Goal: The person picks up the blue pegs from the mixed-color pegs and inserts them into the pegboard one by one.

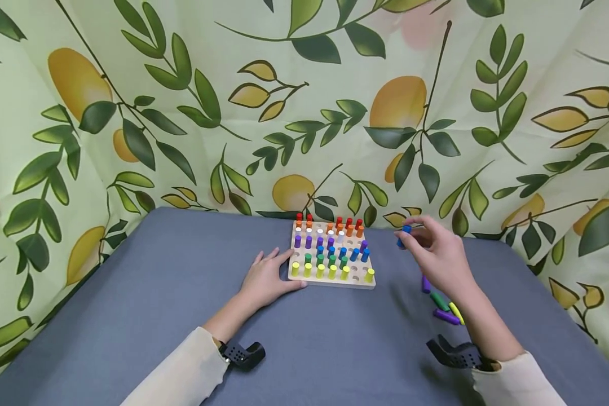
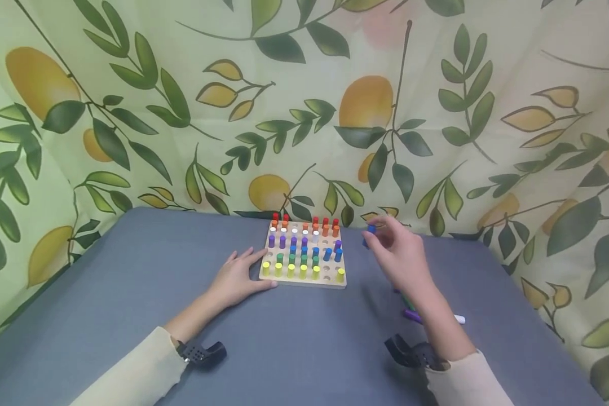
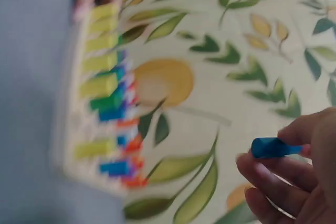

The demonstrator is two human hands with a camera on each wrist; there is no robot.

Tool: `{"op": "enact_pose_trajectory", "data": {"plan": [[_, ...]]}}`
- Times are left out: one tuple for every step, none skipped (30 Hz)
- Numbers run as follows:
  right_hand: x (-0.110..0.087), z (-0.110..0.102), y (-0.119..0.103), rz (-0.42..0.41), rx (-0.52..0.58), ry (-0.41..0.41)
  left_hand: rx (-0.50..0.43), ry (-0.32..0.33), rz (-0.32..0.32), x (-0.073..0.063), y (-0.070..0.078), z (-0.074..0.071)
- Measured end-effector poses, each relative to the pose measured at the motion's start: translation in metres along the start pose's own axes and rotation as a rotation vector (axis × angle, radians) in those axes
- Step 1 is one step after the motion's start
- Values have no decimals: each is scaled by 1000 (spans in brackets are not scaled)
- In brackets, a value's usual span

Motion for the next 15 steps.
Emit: {"op": "enact_pose_trajectory", "data": {"plan": [[6, 2, -8, -17, 14, -14, 1, 2, 4, 0, 0, 1], [12, 5, -16, -31, 24, -28, -1, 3, 9, -1, 1, 1], [18, 8, -23, -44, 37, -41, -2, 6, 12, -1, 1, 1], [23, 11, -30, -56, 46, -53, -3, 7, 14, -1, 2, 2], [27, 14, -36, -69, 51, -61, -2, 6, 15, -1, 2, 3], [32, 18, -42, -85, 58, -70, -2, 5, 15, -1, 2, 3], [36, 21, -48, -103, 63, -73, -2, 3, 15, -1, 2, 3], [40, 25, -54, -119, 72, -75, -2, 3, 16, 0, 2, 4], [44, 29, -59, -131, 87, -78, 0, 3, 17, 0, 1, 4], [47, 34, -64, -138, 101, -84, 3, 5, 19, 0, 1, 4], [50, 39, -69, -140, 117, -95, 5, 8, 20, 0, 1, 4], [53, 44, -73, -138, 134, -114, 5, 11, 21, 0, 0, 3], [55, 49, -77, -133, 151, -136, 6, 13, 21, 1, 0, 3], [57, 54, -80, -127, 169, -160, 6, 16, 21, 1, 0, 3], [59, 59, -83, -122, 181, -182, 9, 17, 20, 1, 0, 3]]}}
Point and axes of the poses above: each hand's wrist, its own x-axis towards the middle knuckle, its own z-axis out of the palm, y = z × x, the point moved 5 cm from there along x, towards the middle knuckle, and after that the axes turned 1 degree about -y, right-handed, at the moved point
